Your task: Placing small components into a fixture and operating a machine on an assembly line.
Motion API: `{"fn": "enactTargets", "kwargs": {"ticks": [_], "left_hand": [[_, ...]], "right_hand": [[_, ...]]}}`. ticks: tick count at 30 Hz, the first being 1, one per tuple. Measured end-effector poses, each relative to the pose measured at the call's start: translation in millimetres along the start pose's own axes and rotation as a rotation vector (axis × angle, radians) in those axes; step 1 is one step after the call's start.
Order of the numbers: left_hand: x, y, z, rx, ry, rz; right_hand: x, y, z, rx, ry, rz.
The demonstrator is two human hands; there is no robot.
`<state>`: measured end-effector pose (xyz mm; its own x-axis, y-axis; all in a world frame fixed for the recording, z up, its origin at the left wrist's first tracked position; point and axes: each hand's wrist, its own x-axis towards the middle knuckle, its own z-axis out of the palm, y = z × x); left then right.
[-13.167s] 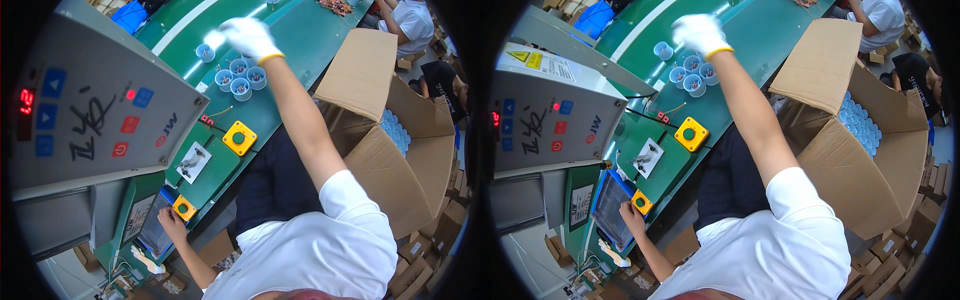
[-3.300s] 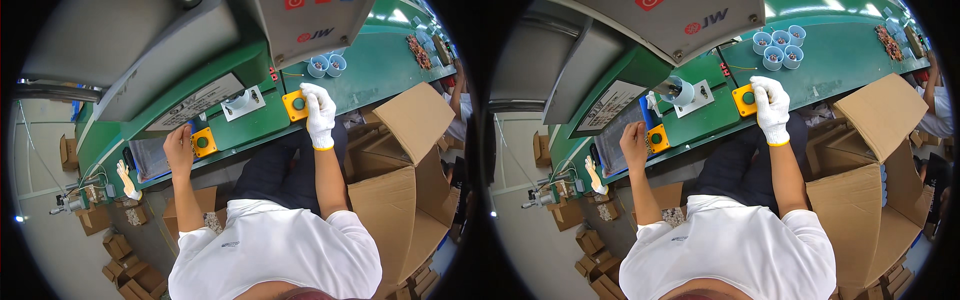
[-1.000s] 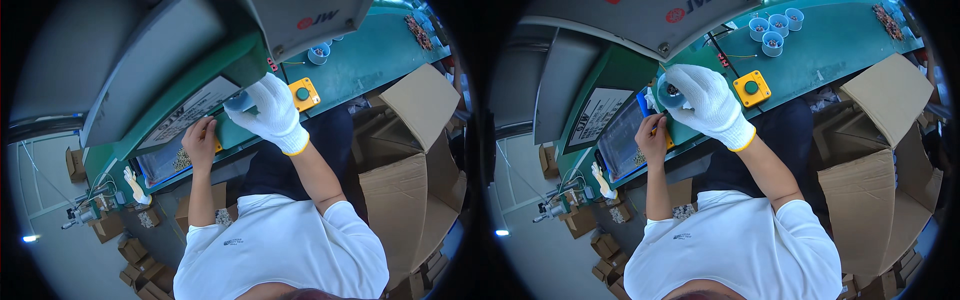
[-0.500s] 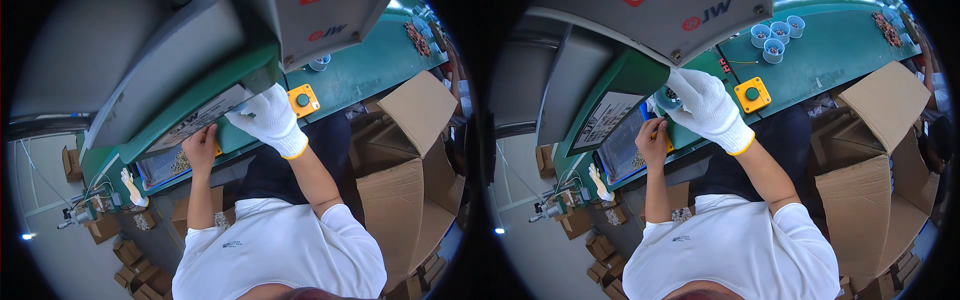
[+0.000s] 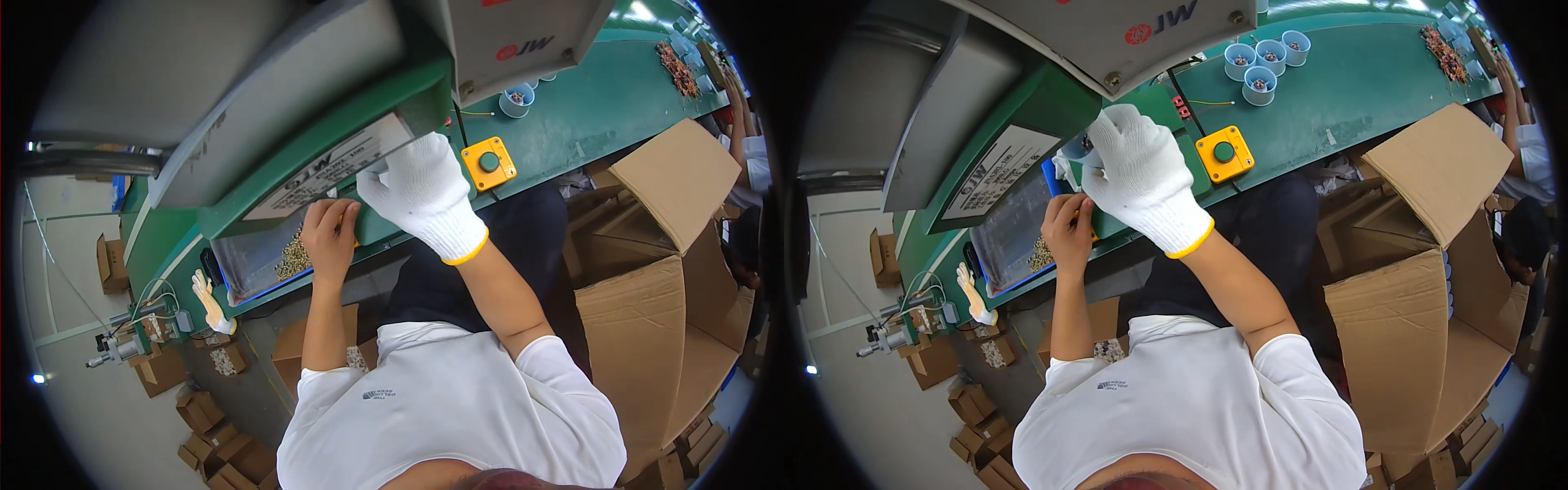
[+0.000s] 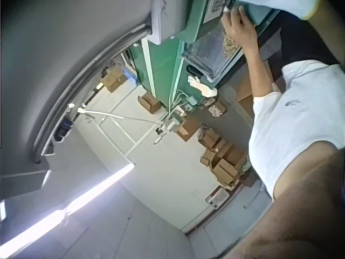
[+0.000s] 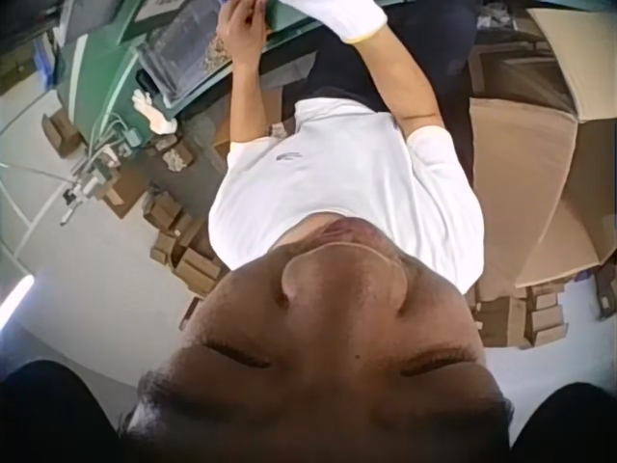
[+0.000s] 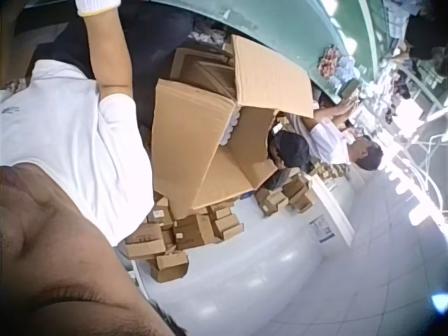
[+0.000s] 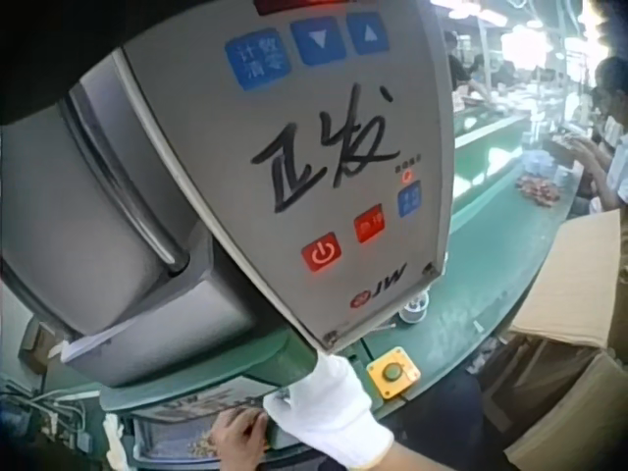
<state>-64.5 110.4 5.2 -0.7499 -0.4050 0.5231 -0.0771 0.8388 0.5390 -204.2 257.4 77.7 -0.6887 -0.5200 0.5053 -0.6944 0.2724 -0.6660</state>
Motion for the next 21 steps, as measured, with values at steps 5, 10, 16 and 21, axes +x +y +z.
{"fn": "enactTargets", "kwargs": {"ticks": [5, 10, 16, 21], "left_hand": [[1, 4, 2, 0.020, -0.032, 0.034], [-2, 2, -2, 0.039, -0.041, 0.020], [-36, -13, -3, 0.089, 0.153, 0.155], [-57, -25, -7, 0.149, 0.238, 0.176]], "right_hand": [[-3, -2, 9, -0.092, 0.055, 0.044], [-15, 12, 6, 0.082, 0.190, -0.076], [-67, 73, -29, 0.028, 0.356, -0.115], [-91, 134, -21, -0.004, 0.467, -0.303]]}}
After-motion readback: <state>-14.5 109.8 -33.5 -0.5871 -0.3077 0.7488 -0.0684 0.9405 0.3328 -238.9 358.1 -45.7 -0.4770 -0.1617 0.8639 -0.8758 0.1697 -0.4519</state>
